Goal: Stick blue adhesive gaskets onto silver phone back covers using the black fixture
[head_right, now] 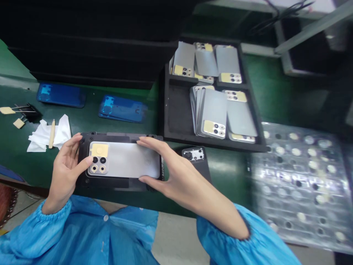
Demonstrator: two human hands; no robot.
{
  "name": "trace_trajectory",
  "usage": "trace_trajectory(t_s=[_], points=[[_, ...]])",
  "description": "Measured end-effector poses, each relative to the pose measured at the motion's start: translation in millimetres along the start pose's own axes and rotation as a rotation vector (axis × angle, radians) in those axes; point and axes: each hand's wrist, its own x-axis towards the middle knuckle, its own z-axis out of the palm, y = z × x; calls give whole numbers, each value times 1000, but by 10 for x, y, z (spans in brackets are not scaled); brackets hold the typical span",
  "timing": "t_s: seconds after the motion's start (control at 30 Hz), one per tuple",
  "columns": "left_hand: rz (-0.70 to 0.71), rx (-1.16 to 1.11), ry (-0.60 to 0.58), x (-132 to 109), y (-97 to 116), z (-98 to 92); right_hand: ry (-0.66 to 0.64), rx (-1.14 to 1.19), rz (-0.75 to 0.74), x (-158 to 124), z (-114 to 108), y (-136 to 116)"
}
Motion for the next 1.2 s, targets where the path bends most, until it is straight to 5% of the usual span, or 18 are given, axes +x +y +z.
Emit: trace_trajectory(t_s=[1.2], points=[[58,-9,77,-16,-65,9,-30,-143,-49,-5,9,-31]])
